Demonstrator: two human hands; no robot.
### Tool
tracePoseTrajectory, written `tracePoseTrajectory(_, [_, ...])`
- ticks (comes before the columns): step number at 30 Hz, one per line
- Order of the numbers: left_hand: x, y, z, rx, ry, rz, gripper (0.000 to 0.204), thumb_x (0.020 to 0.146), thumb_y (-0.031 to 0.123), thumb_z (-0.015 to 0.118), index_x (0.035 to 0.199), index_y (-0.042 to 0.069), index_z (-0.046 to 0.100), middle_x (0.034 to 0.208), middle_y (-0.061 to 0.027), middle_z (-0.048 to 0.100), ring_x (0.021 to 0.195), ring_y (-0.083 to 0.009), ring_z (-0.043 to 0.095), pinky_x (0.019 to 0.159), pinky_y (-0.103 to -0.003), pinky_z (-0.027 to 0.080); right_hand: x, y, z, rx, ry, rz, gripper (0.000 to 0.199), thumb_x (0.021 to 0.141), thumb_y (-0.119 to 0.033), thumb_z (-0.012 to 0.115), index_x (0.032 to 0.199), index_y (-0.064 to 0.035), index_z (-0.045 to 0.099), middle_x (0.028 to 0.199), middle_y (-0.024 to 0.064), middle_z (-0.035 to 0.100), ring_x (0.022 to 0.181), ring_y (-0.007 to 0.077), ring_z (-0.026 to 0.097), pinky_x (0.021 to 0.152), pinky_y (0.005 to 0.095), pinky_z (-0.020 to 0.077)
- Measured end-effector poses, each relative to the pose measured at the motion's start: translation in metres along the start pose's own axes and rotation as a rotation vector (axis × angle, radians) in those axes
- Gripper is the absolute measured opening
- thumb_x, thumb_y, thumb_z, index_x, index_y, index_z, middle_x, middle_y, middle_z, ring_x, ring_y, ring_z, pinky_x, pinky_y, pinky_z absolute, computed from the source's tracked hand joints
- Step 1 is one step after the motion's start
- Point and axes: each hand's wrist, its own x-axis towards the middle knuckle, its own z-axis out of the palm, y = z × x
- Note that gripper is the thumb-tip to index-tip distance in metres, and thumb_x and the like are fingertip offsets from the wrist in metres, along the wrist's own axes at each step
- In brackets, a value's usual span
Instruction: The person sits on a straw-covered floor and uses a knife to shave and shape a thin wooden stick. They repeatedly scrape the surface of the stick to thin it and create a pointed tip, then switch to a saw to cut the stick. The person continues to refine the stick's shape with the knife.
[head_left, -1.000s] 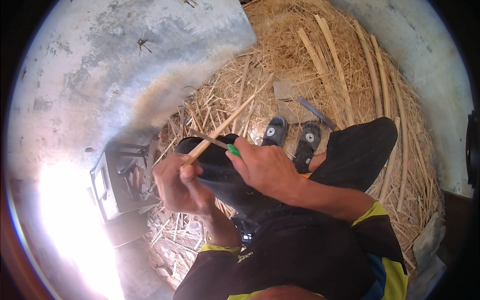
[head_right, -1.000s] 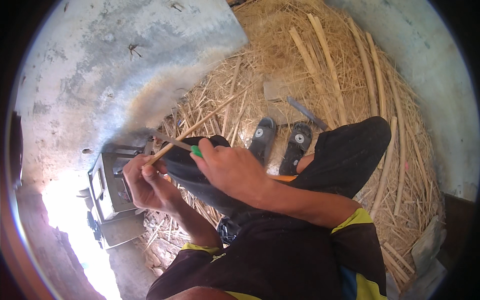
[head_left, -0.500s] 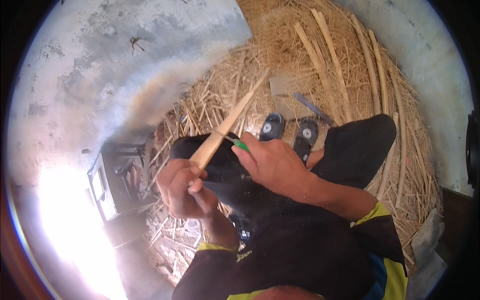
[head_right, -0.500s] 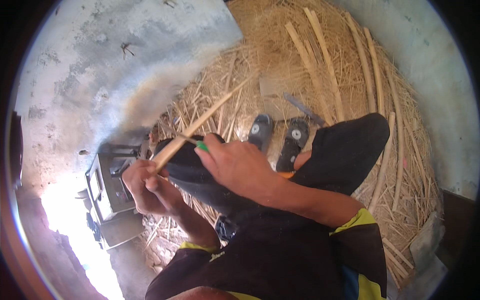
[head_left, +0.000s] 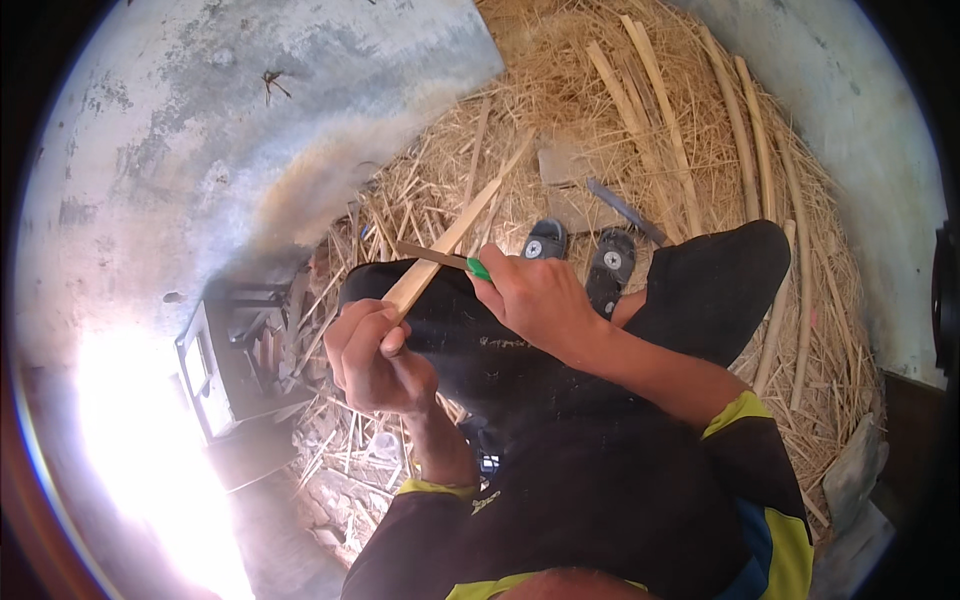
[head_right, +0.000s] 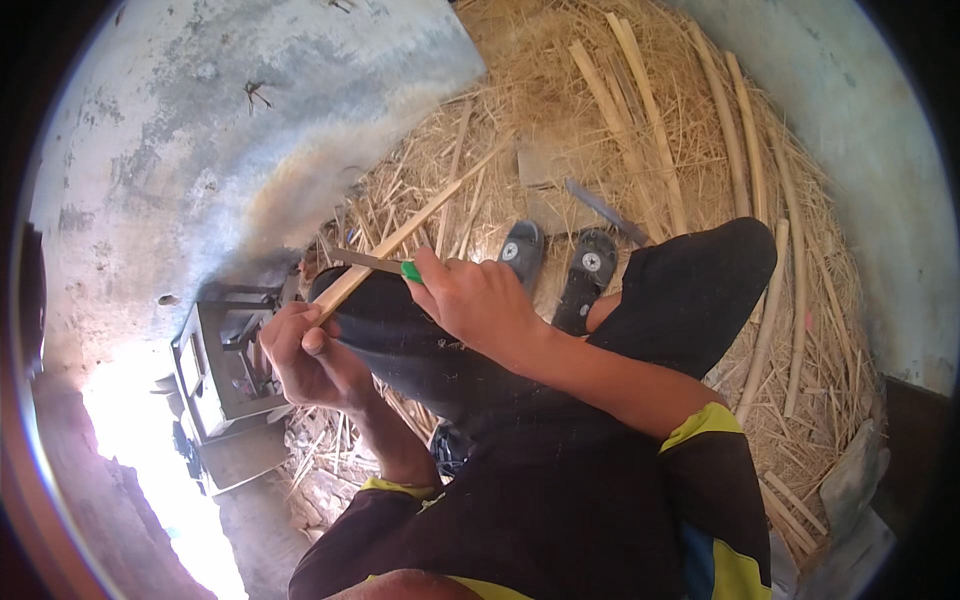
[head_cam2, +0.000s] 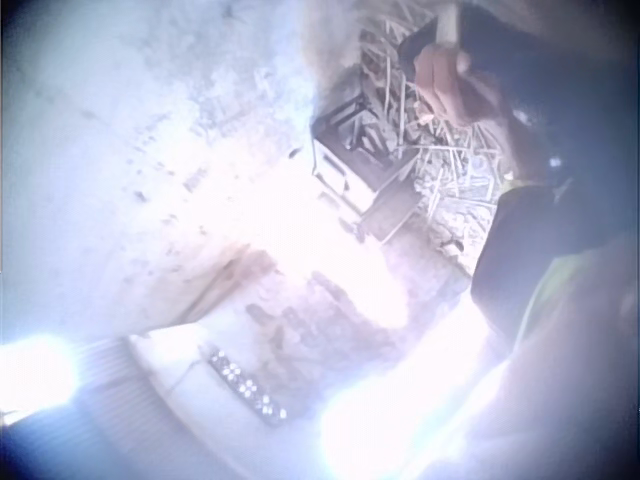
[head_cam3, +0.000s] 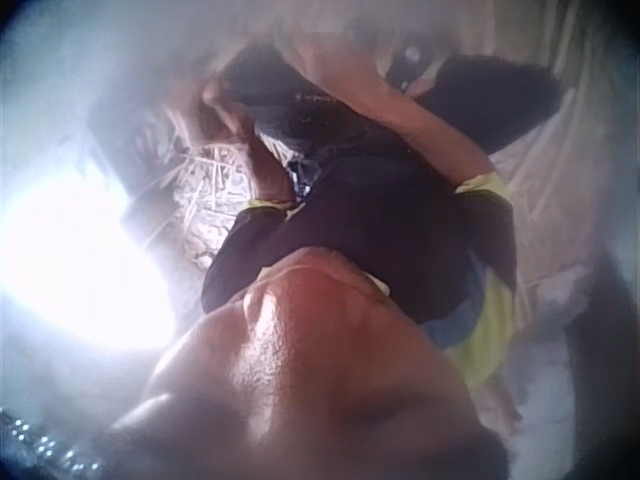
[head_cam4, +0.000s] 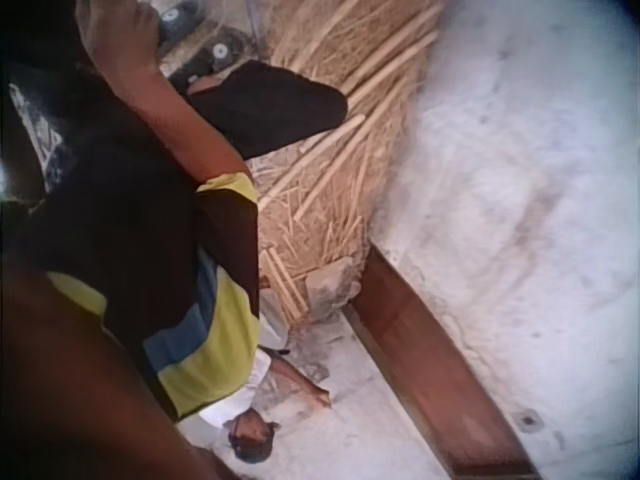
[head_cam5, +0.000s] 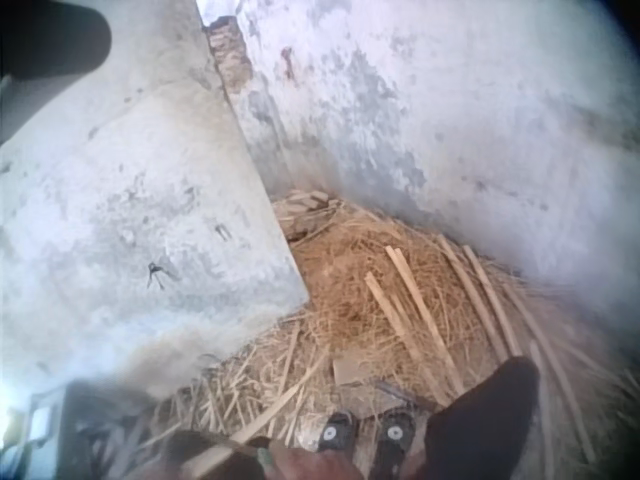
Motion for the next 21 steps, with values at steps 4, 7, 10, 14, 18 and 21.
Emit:
tracePoseTrajectory(4, [0.006,0.000,0.000,0.062,0.090,0.043,0.032,0.099,0.027,0.054,0.088,-0.002,0.059,0.075,-0.0100,0.055,0.057,-0.0134,0.049,0.047,-0.026,0.038,-0.018,0.120,0.034,-0.345,-0.258,0.228,0.027,0.093,-0.027,0.057,0.101,-0.0008,0.056,0.066,0.0173,0.064,0.066,0.0354,0.068,0.057,0.0463,0.0540])
tracePoseTrajectory(7, [0.003,0.003,0.002,0.032,0.190,-0.035,0.036,0.100,0.033,0.051,0.087,0.000,0.058,0.073,-0.0084,0.054,0.057,-0.0113,0.048,0.047,-0.024,0.035,-0.049,0.184,0.018,-0.287,-0.208,0.693,0.036,0.098,-0.030,0.045,0.110,0.0022,0.055,0.077,0.0262,0.065,0.080,0.0413,0.067,0.069,0.0529,0.0517])
tracePoseTrajectory(10, [0.000,0.005,0.008,-0.025,0.200,-0.096,0.037,0.099,0.035,0.053,0.089,0.000,0.057,0.074,-0.0093,0.054,0.053,-0.0112,0.047,0.046,-0.022,0.034,-0.027,0.118,-0.022,0.009,-0.228,0.685,0.038,0.100,-0.031,0.044,0.114,0.0023,0.054,0.080,0.0255,0.064,0.084,0.0427,0.064,0.069,0.0474,0.0502])
tracePoseTrajectory(14, [0.007,0.016,0.018,-0.051,0.217,-0.140,0.034,0.098,0.032,0.056,0.089,-0.001,0.056,0.074,-0.0124,0.058,0.049,-0.0106,0.046,0.046,-0.022,0.034,-0.014,0.041,-0.040,0.426,-0.230,0.277,0.035,0.100,-0.032,0.047,0.112,0.0014,0.052,0.080,0.0269,0.062,0.084,0.0414,0.062,0.074,0.0435,0.0475])
tracePoseTrajectory(18, [0.009,0.025,0.014,-0.026,0.197,-0.210,0.029,0.097,0.025,0.058,0.087,-0.001,0.055,0.063,-0.0104,0.056,0.049,-0.0101,0.045,0.046,-0.021,0.033,-0.005,-0.015,-0.051,0.575,-0.288,0.137,0.030,0.099,-0.028,0.051,0.109,0.0007,0.050,0.071,0.0242,0.060,0.071,0.0416,0.062,0.061,0.0449,0.0464])
tracePoseTrajectory(21, [0.007,0.036,0.018,0.011,0.256,-0.277,0.027,0.097,0.022,0.059,0.083,-0.001,0.053,0.057,-0.0081,0.053,0.048,-0.0102,0.044,0.047,-0.022,0.032,-0.001,-0.022,-0.045,0.554,-0.314,0.186,0.029,0.100,-0.028,0.049,0.103,0.0010,0.050,0.062,0.0220,0.058,0.061,0.0427,0.060,0.054,0.0465,0.0436])
